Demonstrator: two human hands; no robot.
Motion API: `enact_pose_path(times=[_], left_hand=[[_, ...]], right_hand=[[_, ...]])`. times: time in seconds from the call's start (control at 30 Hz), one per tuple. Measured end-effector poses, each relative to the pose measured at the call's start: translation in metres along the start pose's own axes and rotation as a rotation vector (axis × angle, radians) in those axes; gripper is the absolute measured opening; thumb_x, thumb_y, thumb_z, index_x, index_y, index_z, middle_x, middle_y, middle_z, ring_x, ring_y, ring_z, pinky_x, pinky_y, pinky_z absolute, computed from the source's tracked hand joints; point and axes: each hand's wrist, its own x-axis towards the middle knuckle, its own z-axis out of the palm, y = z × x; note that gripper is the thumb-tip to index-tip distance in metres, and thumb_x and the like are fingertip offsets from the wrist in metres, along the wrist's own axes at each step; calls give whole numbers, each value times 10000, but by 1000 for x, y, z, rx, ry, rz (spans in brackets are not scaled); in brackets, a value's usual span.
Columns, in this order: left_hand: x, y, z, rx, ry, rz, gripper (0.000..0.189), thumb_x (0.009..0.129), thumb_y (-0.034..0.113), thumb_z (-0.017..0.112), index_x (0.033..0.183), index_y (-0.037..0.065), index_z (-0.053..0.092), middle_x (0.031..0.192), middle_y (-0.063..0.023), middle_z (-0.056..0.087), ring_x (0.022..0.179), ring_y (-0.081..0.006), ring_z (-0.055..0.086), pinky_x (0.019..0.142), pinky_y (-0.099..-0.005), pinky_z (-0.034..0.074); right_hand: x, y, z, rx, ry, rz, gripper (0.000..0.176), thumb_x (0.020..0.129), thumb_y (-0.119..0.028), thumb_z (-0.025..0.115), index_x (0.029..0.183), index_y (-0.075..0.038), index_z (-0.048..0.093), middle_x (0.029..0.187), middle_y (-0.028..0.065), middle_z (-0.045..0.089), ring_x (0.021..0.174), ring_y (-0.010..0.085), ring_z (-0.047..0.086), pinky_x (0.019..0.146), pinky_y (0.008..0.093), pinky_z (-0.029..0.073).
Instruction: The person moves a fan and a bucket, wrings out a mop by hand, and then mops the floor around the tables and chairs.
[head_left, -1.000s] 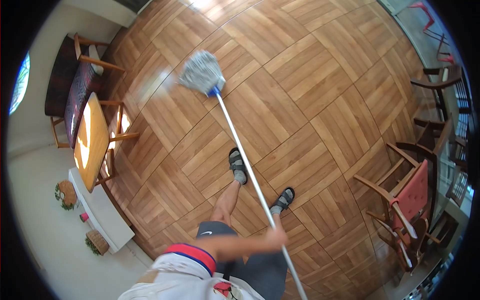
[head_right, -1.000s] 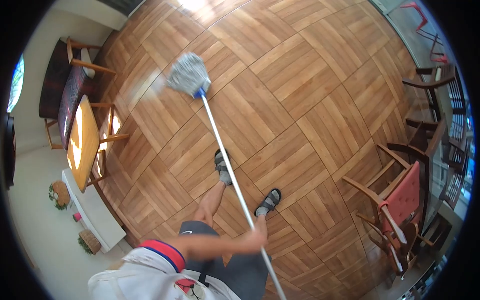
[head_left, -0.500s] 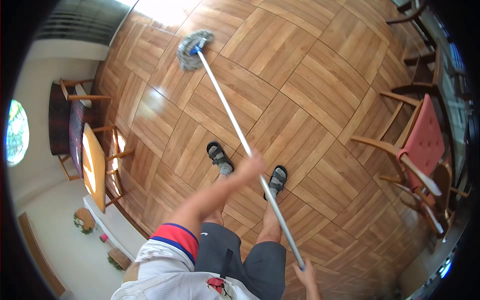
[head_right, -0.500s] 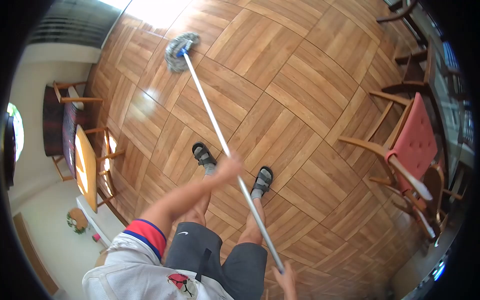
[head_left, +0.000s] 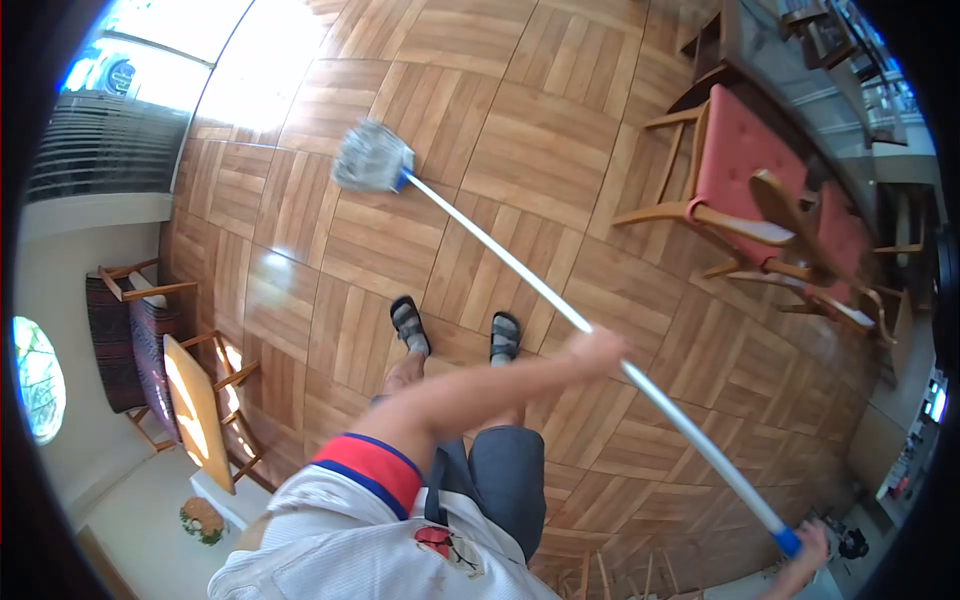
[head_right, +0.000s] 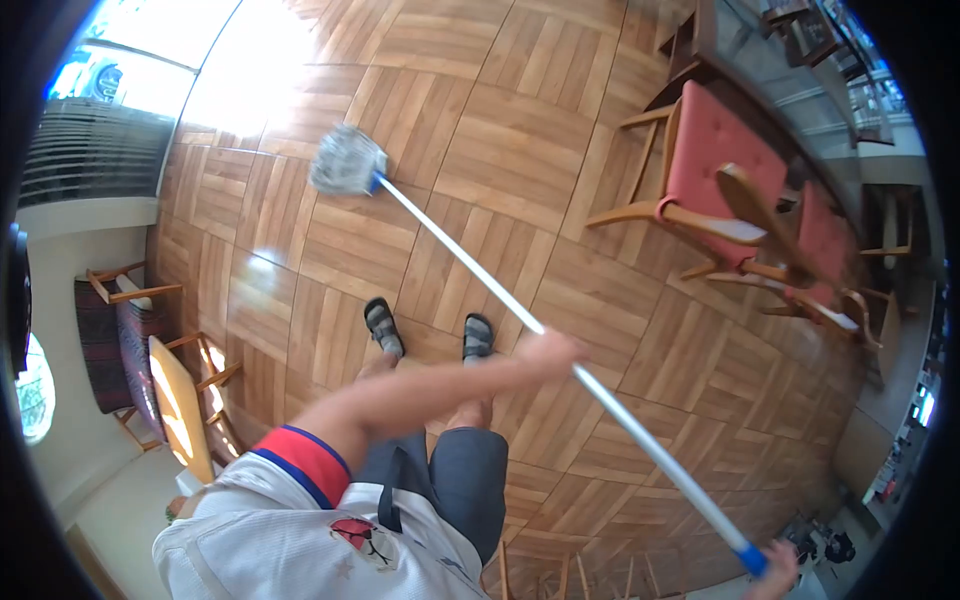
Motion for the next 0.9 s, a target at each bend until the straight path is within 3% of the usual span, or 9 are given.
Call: enact_pose_path(times=[0.03,0.07,0.1,0.23,0.4,0.5,0.67,0.77,0.9], left_hand=[[-3,67,-34,-157,55,148,284,762,140,555,1027,195,641,968,-16,627,870,-235,621,742,-380,504],[6,121,-37,-180,135,247,281,771,146,548,1029,204,644,1000,-15,618,884,-227,616,728,-375,504],[20,171,-38,-170,111,341,266,789,146,527,1014,210,653,965,-16,633,837,-234,627,678,-367,510],[29,266,-62,-197,236,324,187,840,231,522,831,107,660,769,-64,651,769,-226,646,594,-377,478],[3,229,-89,-401,488,213,189,837,236,528,806,103,659,751,-84,649,748,-262,642,642,-383,478],[-47,147,-101,-461,574,76,188,823,132,488,906,130,657,821,-109,642,794,-287,627,710,-403,485],[-148,-89,-10,-269,956,-145,172,691,25,567,844,90,607,817,-111,599,850,-301,556,755,-408,437],[-240,-168,4,-21,503,-526,142,667,201,622,749,86,639,780,-133,636,845,-293,596,816,-418,434],[-283,-165,-20,42,36,-467,251,656,307,616,674,62,671,705,-182,637,697,-320,633,607,-407,508]], right_hand=[[-60,-118,-13,-114,190,-172,376,840,-323,573,1010,11,602,878,222,608,767,385,566,688,467,458],[-24,-85,-102,-419,482,-903,367,836,-323,578,944,27,604,766,182,586,704,371,552,642,453,457],[-27,-102,-156,-488,641,-1013,332,830,-302,572,915,18,592,757,164,577,697,344,541,637,431,447],[0,-178,-236,-139,762,-850,199,804,-216,549,799,-17,546,722,93,542,671,235,498,618,341,406],[124,-206,-217,305,431,-978,132,772,-109,519,653,-61,488,677,4,498,637,98,444,594,230,355],[80,-256,-70,1044,-242,-511,308,816,-164,472,582,-163,272,558,-20,270,528,101,300,526,261,265],[-76,-220,233,834,120,-185,294,817,-325,515,621,-143,392,551,-3,426,524,143,439,511,283,392],[-176,-172,312,941,-119,282,312,868,-350,561,809,-77,422,650,51,479,613,175,507,620,344,484],[-179,-139,297,929,-228,444,246,808,-283,630,839,-98,470,671,63,510,645,213,539,621,356,489]])
